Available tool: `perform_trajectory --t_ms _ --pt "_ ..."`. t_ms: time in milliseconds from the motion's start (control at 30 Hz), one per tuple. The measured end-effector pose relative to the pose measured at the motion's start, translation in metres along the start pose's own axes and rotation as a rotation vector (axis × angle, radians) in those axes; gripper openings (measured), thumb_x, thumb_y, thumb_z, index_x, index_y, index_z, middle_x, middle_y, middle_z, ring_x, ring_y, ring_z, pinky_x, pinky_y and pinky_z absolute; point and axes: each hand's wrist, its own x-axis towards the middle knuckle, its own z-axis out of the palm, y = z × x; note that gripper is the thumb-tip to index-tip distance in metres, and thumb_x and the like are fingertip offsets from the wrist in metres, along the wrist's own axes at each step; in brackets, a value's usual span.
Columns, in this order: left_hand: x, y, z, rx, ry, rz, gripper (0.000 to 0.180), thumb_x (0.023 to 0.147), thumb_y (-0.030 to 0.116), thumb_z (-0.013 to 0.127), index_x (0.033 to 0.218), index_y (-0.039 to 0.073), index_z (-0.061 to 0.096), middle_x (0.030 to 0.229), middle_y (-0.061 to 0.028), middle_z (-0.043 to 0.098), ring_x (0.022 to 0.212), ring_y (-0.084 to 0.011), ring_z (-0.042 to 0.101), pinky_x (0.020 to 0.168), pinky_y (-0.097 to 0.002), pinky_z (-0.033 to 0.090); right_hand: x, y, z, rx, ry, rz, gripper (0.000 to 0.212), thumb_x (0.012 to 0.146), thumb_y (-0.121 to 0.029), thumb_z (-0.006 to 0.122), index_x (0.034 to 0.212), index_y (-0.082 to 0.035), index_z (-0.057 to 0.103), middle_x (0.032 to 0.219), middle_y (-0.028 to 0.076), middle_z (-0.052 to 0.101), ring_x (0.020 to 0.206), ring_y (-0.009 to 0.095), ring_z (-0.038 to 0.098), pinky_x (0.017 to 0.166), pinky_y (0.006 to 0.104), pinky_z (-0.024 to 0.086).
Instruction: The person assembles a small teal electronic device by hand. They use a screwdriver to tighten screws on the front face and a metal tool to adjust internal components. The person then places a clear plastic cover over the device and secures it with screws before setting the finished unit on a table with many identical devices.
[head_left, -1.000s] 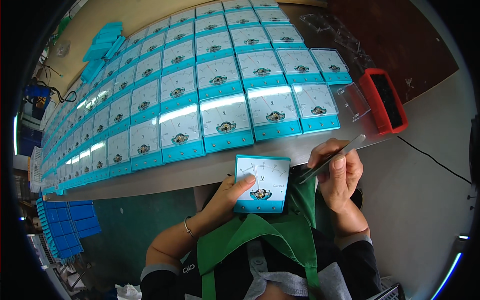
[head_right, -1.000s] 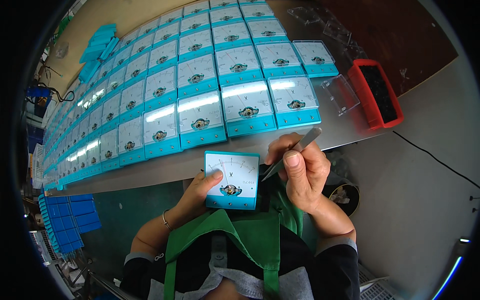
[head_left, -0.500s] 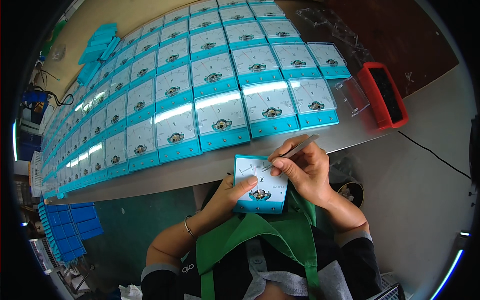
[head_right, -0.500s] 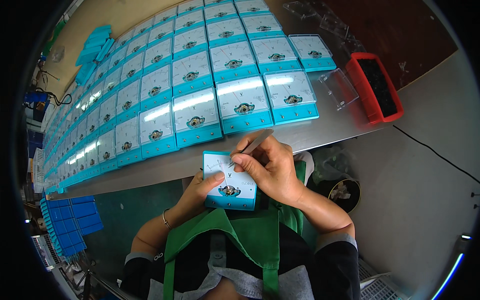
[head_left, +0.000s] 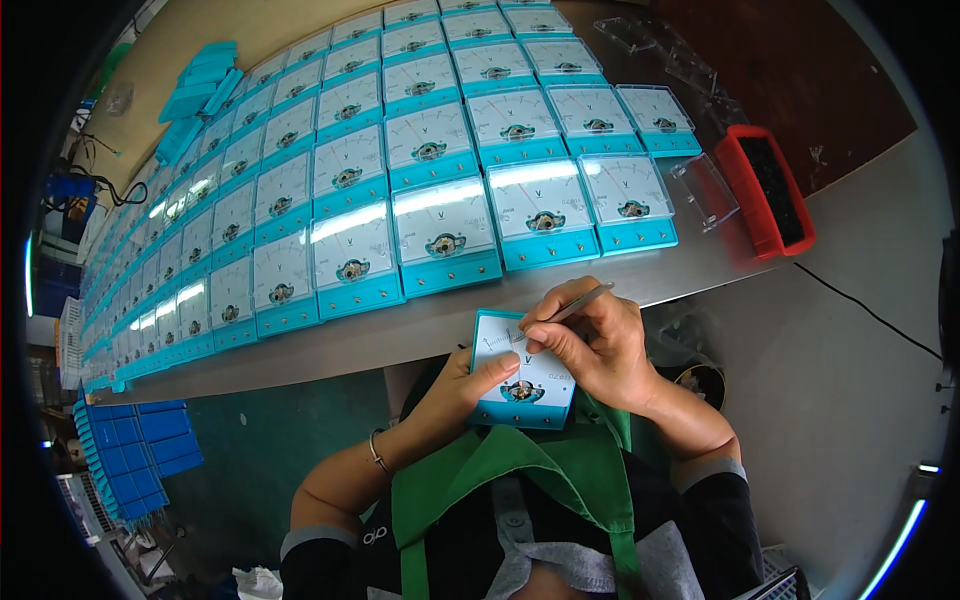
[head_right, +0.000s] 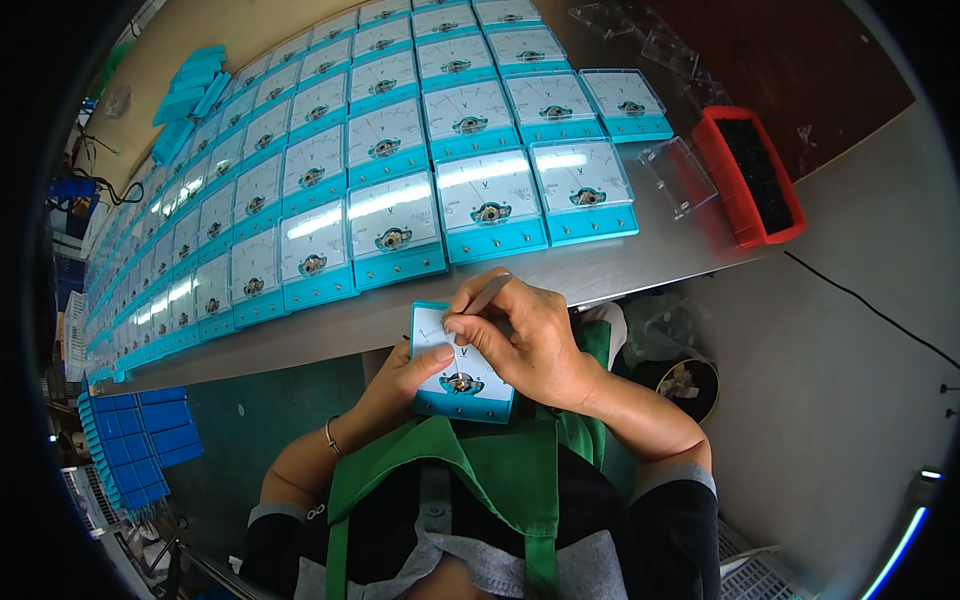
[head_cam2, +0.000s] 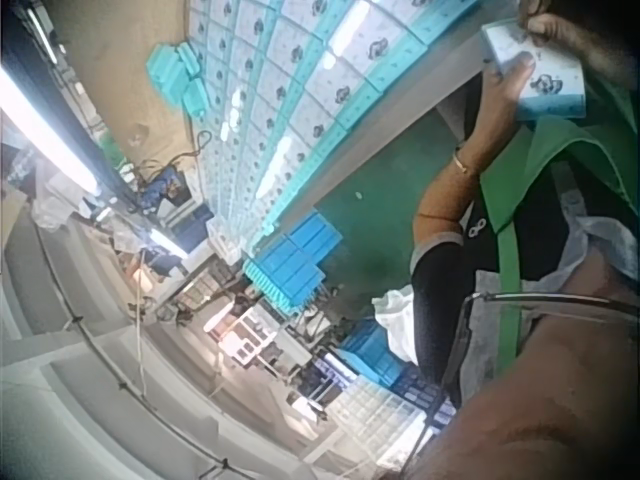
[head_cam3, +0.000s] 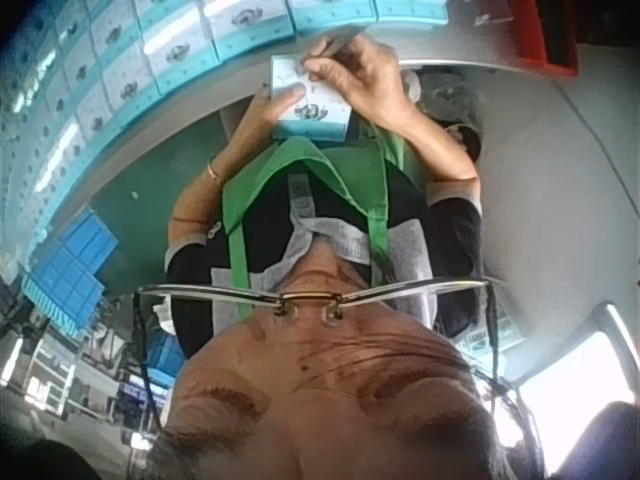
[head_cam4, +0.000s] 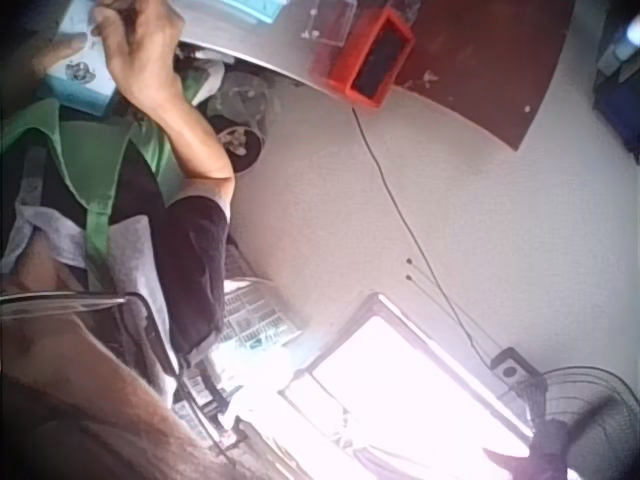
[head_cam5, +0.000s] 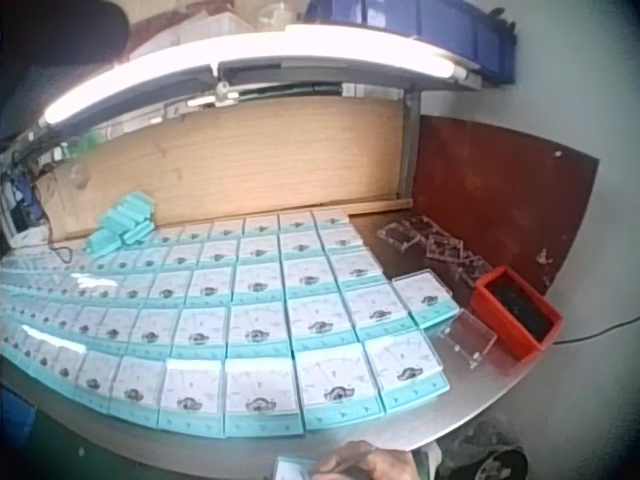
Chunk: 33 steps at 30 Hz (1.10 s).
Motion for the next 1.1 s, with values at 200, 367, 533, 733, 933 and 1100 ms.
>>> perform_trajectory --t_ms 200,367,533,733,933,1100 --pt "0.0 -0.004 0.0 -0.003 0.026 0.0 0.036 0.089 0.032 0.053 0.107 0.0 0.055 0.094 -0.0065 0.062 0.083 -0.011 0.059 0.072 -0.025 0.048 0.0 0.0 0.001 -0.002 0.001 -0.021 0.014 0.08 0.0 0.063 0.084 0.003 0.049 0.081 0.009 0.06 0.067 0.014 0.062 0.056 0.0241 0.052" --pt "-0.003 0.0 0.003 -0.025 0.029 0.014 0.037 0.089 0.032 0.053 0.108 0.0 0.055 0.095 -0.0069 0.061 0.083 -0.0108 0.059 0.072 -0.0252 0.048 -0.005 -0.001 -0.002 0.06 0.064 0.05 0.014 0.081 0.0 0.062 0.084 0.003 0.05 0.082 0.01 0.06 0.066 0.014 0.063 0.055 0.0245 0.052" --pt "-0.002 0.0 0.002 -0.005 0.014 0.005 0.038 0.089 0.032 0.053 0.109 0.0 0.054 0.096 -0.0071 0.061 0.084 -0.0107 0.058 0.072 -0.0253 0.048 -0.012 -0.002 -0.003 0.122 0.129 0.096 0.013 0.081 -0.001 0.063 0.084 0.003 0.051 0.084 0.01 0.06 0.066 0.014 0.064 0.055 0.0246 0.052" --pt "-0.002 0.0 0.002 -0.006 0.003 0.014 0.038 0.089 0.032 0.053 0.109 0.0 0.054 0.095 -0.0069 0.061 0.084 -0.0107 0.058 0.073 -0.0254 0.048 -0.014 0.001 0.0 0.025 0.029 0.044 0.014 0.083 0.003 0.059 0.093 0.003 0.048 0.083 0.014 0.062 0.068 0.014 0.063 0.061 0.0246 0.053" --pt "-0.002 0.001 0.0 0.021 -0.012 0.006 0.036 0.089 0.031 0.053 0.109 0.001 0.053 0.096 -0.0059 0.06 0.085 -0.0105 0.058 0.074 -0.0252 0.047 -0.012 0.002 0.002 -0.066 -0.005 -0.034 0.015 0.082 0.001 0.06 0.091 0.004 0.049 0.082 0.014 0.062 0.068 0.015 0.064 0.06 0.0248 0.054" --pt "-0.002 0.003 -0.001 0.019 -0.035 -0.013 0.032 0.089 0.029 0.053 0.109 0.003 0.053 0.097 -0.004 0.06 0.086 -0.0095 0.057 0.075 -0.0246 0.047 -0.011 0.001 0.002 -0.101 -0.021 -0.044 0.014 0.083 0.0 0.06 0.09 0.003 0.048 0.081 0.014 0.062 0.068 0.015 0.063 0.06 0.0253 0.054"
